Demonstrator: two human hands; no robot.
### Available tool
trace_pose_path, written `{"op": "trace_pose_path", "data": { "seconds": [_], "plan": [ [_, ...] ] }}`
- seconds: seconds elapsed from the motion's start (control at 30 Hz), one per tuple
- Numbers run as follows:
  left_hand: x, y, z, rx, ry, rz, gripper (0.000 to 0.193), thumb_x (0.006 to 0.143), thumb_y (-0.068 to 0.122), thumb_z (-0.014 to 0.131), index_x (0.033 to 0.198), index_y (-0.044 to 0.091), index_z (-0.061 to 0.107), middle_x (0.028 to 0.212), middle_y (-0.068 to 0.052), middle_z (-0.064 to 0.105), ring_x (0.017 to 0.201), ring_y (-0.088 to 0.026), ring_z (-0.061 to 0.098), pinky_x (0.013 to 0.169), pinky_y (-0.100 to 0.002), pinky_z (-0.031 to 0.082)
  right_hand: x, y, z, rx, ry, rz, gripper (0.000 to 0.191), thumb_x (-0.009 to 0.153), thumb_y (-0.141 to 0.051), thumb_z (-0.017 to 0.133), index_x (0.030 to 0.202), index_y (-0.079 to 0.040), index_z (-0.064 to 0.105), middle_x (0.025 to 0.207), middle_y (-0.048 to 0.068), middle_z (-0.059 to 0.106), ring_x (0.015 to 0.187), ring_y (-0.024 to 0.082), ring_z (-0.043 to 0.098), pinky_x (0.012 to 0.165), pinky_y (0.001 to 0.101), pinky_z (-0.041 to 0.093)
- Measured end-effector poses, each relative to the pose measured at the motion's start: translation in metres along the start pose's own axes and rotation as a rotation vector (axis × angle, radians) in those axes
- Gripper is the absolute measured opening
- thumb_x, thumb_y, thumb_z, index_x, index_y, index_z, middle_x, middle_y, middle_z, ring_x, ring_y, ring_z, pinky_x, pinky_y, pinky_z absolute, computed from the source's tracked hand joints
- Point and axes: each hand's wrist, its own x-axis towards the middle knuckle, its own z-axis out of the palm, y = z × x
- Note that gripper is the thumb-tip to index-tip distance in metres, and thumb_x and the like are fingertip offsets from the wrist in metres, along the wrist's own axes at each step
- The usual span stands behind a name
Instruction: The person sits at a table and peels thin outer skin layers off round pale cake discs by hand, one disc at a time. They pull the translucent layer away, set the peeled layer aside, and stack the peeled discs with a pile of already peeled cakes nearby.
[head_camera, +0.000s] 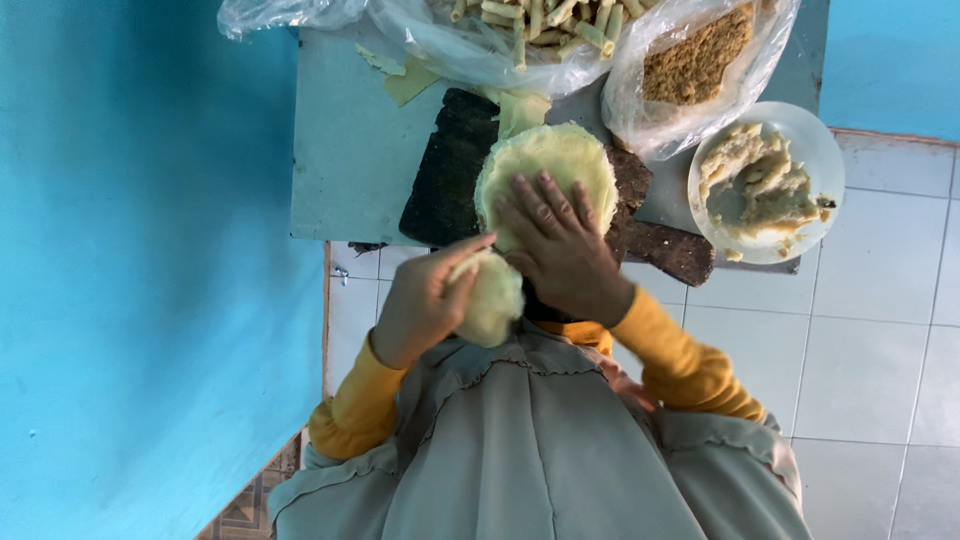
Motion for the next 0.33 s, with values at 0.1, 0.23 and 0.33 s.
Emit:
{"op": "trace_pose_path", "data": {
  "seconds": [0.1,0.23,0.33],
  "plan": [
    [-0.005,-0.003,-0.002,-0.552,0.14,-0.065,0.035,0.108,0.019,0.057,0.14,0.005,0.064,0.124,-0.01,0.075,0.104,-0.02,0.074,0.092,-0.035,0.062,-0.008,0.014,-0.033,0.504,0.093,0.083,0.056,0.101,-0.013,0.062,0.154,-0.001,0.047,0.16,0.019,0.047,0.15,0.037,0.041,0.125,0.053,0.026],
    [0.007,-0.004,0.011,-1.165,0.347,-0.13,0.04,0.107,0.023,0.061,0.138,-0.003,0.061,0.125,-0.012,0.072,0.109,-0.021,0.071,0.093,-0.038,0.061,-0.021,-0.008,-0.069,0.414,0.505,0.219,0.042,0.099,0.007,0.073,0.135,-0.006,0.055,0.129,0.011,0.067,0.113,0.028,0.068,0.1,0.0353,0.056],
    [0.025,-0.002,0.031,-1.438,0.253,-0.013,0.046,0.109,0.025,0.063,0.145,-0.004,0.056,0.134,-0.013,0.068,0.117,-0.022,0.069,0.1,-0.039,0.058,-0.01,-0.029,-0.074,0.419,0.525,-0.053,0.038,0.092,0.001,0.08,0.122,-0.01,0.06,0.114,0.007,0.069,0.106,0.029,0.068,0.095,0.039,0.057]
  ]
}}
